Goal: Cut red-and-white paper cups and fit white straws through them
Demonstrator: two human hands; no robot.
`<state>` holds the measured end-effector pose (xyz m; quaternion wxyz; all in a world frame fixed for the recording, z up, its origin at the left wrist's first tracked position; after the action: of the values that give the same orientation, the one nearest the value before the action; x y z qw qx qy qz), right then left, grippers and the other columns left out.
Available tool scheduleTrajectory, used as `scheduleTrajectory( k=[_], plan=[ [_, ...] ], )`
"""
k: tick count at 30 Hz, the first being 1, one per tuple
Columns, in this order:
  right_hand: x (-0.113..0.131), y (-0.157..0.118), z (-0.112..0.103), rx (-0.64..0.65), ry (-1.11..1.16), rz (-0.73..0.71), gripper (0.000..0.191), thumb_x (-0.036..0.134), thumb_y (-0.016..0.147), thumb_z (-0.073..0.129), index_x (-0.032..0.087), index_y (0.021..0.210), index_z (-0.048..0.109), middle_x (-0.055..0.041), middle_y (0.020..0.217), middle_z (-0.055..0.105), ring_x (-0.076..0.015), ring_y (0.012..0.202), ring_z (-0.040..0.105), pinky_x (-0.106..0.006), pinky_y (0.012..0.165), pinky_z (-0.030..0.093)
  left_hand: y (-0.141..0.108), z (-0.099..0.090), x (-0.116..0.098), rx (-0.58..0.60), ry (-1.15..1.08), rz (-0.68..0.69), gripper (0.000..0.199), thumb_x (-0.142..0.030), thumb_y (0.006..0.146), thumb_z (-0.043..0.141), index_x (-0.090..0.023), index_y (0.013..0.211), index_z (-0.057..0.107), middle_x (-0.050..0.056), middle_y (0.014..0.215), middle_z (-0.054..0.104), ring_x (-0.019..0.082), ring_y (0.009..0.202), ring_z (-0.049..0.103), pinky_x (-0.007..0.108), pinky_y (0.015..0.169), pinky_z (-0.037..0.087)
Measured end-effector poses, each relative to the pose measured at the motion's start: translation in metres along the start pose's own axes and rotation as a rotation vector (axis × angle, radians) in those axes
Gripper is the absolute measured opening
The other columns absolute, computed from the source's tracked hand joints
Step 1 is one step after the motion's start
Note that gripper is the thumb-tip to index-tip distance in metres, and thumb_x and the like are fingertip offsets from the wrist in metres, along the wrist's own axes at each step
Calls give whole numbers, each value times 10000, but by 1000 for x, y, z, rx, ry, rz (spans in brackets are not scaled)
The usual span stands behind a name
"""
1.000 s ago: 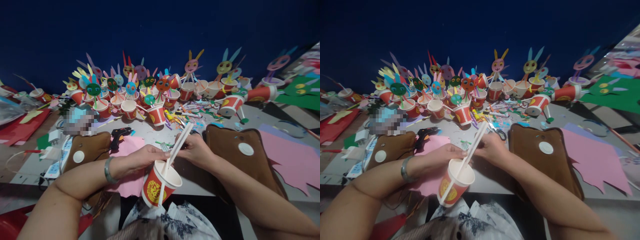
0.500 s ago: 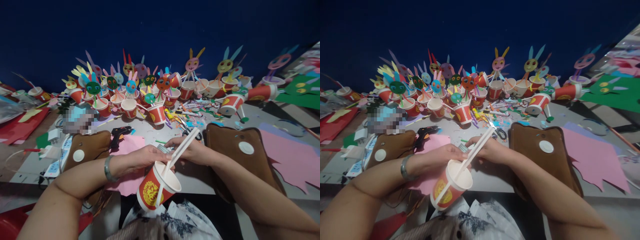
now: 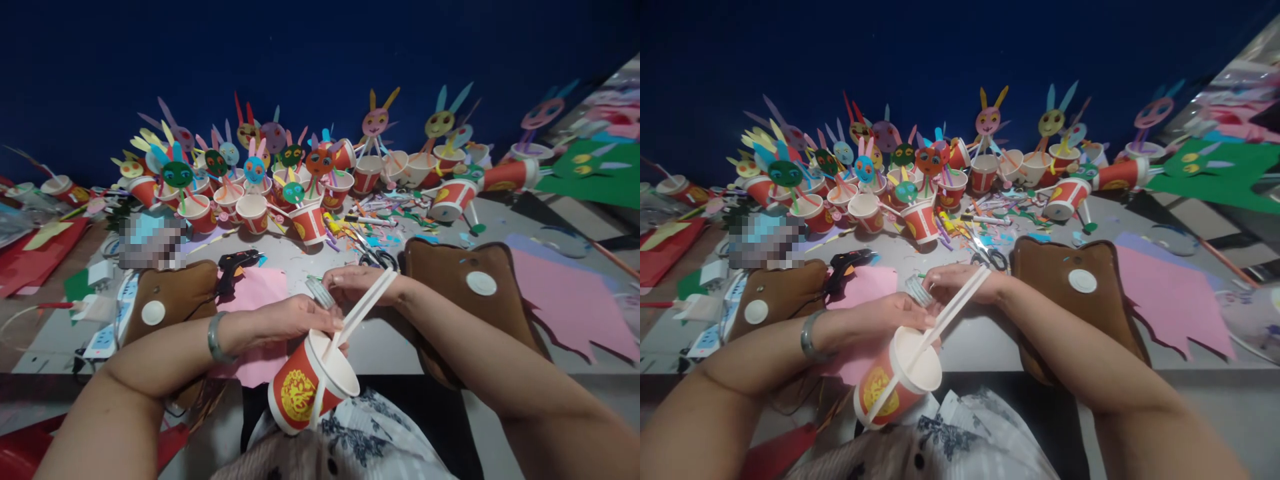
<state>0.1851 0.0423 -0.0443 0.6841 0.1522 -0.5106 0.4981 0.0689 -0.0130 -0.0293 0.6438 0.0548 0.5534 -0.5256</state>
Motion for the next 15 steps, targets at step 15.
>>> scheduleTrajectory(
  k=[15],
  plan=[
    [42, -2, 28, 267, -508, 188, 571, 507, 587, 920, 169, 956, 645, -26, 870, 728, -188, 836, 685, -335, 833, 511, -13, 25, -4, 30, -122, 198, 296, -323, 730, 816, -140, 903, 662, 48, 836, 669, 147, 743, 613, 297, 756, 488]
  ],
)
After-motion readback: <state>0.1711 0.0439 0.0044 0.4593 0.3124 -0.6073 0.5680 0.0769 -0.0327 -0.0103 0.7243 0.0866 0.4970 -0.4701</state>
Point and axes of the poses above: each hand's wrist, its own y-axis towards the middle knuckle, its own z-axis out of the palm, x = y × z, the point moved 6 cm from there along y, towards the middle knuckle
